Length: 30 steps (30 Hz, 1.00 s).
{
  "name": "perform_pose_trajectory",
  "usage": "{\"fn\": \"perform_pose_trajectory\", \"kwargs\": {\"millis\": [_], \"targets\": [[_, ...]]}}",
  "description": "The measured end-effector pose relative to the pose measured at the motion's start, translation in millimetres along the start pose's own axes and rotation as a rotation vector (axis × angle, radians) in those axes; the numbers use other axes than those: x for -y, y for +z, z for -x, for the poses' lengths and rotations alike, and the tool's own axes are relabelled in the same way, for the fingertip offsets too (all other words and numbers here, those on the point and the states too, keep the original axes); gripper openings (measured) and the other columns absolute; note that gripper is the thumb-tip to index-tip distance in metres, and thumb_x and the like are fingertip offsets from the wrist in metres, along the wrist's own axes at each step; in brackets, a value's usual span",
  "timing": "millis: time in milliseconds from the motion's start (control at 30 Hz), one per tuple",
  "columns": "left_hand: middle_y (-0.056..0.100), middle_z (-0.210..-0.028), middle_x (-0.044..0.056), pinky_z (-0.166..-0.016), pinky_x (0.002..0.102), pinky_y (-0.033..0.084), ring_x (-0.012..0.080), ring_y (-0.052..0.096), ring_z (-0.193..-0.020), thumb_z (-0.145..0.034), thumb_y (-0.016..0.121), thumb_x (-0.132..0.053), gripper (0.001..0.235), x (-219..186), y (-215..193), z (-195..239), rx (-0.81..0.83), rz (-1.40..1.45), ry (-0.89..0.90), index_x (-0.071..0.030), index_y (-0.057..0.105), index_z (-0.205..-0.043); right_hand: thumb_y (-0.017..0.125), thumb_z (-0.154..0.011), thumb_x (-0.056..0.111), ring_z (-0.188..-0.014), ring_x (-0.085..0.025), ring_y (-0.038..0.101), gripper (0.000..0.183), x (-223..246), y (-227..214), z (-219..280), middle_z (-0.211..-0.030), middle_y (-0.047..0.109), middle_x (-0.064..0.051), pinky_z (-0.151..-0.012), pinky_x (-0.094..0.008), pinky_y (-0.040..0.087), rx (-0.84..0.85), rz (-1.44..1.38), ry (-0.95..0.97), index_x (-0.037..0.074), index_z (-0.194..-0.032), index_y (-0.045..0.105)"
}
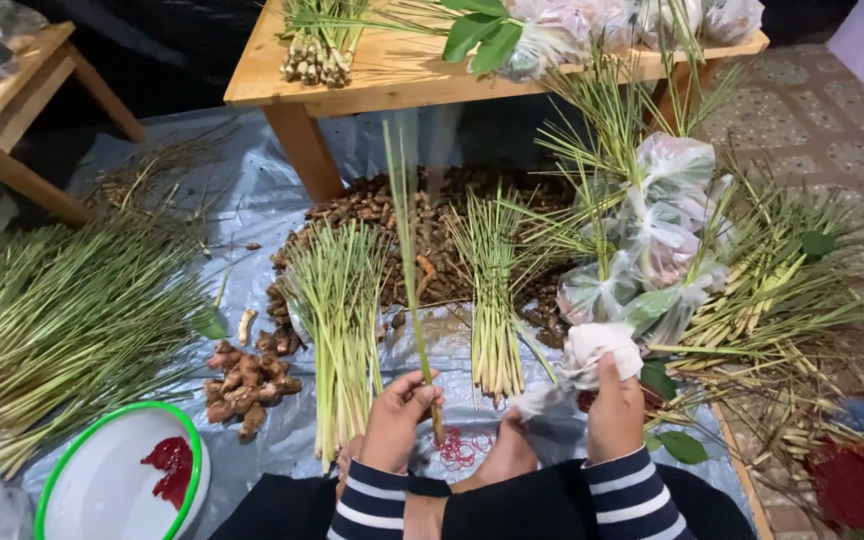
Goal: The person sits on the floor and wipes individual lemongrass stalks with a white cloth, handling them one at a time. They pick up stalks from a pile, wipe the stems, and place them back down, repeating the process continuously.
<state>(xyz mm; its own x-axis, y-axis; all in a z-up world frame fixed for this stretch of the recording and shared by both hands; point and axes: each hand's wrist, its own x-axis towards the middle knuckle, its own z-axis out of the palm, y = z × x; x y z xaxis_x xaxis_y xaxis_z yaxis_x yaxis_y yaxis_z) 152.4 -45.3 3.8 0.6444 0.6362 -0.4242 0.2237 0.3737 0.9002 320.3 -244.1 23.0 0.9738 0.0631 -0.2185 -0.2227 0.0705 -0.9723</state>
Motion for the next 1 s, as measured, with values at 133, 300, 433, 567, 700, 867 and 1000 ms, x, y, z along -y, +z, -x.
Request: {"fn": "perform_pose_trajectory", "kwargs": {"millis": [133, 300, 433, 567, 700, 867, 1000], "targets": [[0.078, -0.109, 0.022, -0.086, 0.045, 0.069, 0.0289, 0.075, -0.098, -0.095, 0.064, -0.006, 0.035, -27.8, 3.5, 31.0, 0.024, 0.058, -0.014, 0.002, 0.068, -0.129, 0.04, -0.105, 0.0, -0.081, -0.035, 0.054, 0.037, -52.1, -21.1, -15.3, -0.092, 0.056, -0.021, -0.078, -0.049, 0.045, 0.08, 0.79, -0.769, -0.009, -0.141, 0.046], [0.076, -0.095, 0.018, -0.08, 0.038, 0.065, 0.0257, 0.072, -0.085, -0.092, 0.07, -0.003, 0.025, -28.5, 5.7, 49.7, 0.006, 0.171, 0.104, 0.004, 0.074, -0.115, 0.04, -0.105, 0.015, -0.139, -0.035, 0.053, 0.048, -24.2, -1.1, 58.9, -0.149, 0.052, -0.027, -0.121, -0.042, 0.039, 0.422, -0.061, -0.431, -0.01, -0.145, 0.043], [0.071, -0.097, 0.016, -0.089, 0.038, 0.065, 0.027, 0.07, -0.09, -0.085, 0.076, 0.002, 0.019, -34.3, 15.7, 70.8, -0.053, 0.217, 0.1, 0.005, 0.073, -0.103, 0.034, -0.106, 0.011, -0.084, -0.029, 0.061, 0.037, -130.4, -3.4, 78.6, -0.099, 0.066, -0.012, -0.084, -0.038, 0.048, 0.225, 0.844, -1.248, 0.005, -0.127, 0.064], [0.072, -0.082, 0.015, -0.069, 0.03, 0.061, 0.0207, 0.068, -0.075, -0.086, 0.076, 0.005, 0.015, -27.8, 15.6, 79.8, -0.14, 0.174, 0.233, 0.006, 0.077, -0.102, 0.041, -0.105, 0.031, -0.121, -0.044, 0.059, 0.047, -60.7, 49.9, 129.7, -0.129, 0.066, -0.024, -0.1, -0.047, 0.045, 0.642, 0.522, -0.705, 0.001, -0.136, 0.057], [0.077, -0.084, 0.011, -0.074, 0.03, 0.062, 0.0182, 0.07, -0.08, -0.083, 0.081, -0.003, 0.017, -25.8, 4.9, 90.2, -0.204, 0.019, 0.262, 0.001, 0.08, -0.099, 0.035, -0.101, 0.054, -0.08, -0.028, 0.07, 0.057, -56.3, 51.8, 132.5, -0.085, 0.072, -0.013, -0.072, -0.039, 0.05, 0.689, 0.452, -0.417, 0.009, -0.111, 0.068], [0.073, -0.085, 0.015, -0.072, 0.033, 0.058, 0.0229, 0.068, -0.078, -0.086, 0.077, -0.001, 0.016, -19.0, -13.8, 84.9, -0.141, 0.176, 0.261, 0.003, 0.075, -0.101, 0.054, -0.102, 0.035, -0.077, -0.018, 0.063, 0.04, -69.4, 43.5, 106.7, -0.076, 0.069, -0.008, -0.085, -0.036, 0.042, 0.7, 0.066, 0.102, 0.007, -0.081, 0.073], [0.068, -0.086, 0.013, -0.082, 0.033, 0.058, 0.0223, 0.067, -0.082, -0.088, 0.077, -0.004, 0.016, -18.4, -33.6, 78.1, -0.166, 0.329, 0.295, 0.004, 0.072, -0.101, 0.031, -0.11, 0.034, -0.098, -0.042, 0.069, 0.062, -5.7, 40.5, 102.3, -0.111, 0.073, -0.035, -0.086, -0.05, 0.055, 0.373, -0.15, 0.477, -0.014, -0.127, 0.065]]}}
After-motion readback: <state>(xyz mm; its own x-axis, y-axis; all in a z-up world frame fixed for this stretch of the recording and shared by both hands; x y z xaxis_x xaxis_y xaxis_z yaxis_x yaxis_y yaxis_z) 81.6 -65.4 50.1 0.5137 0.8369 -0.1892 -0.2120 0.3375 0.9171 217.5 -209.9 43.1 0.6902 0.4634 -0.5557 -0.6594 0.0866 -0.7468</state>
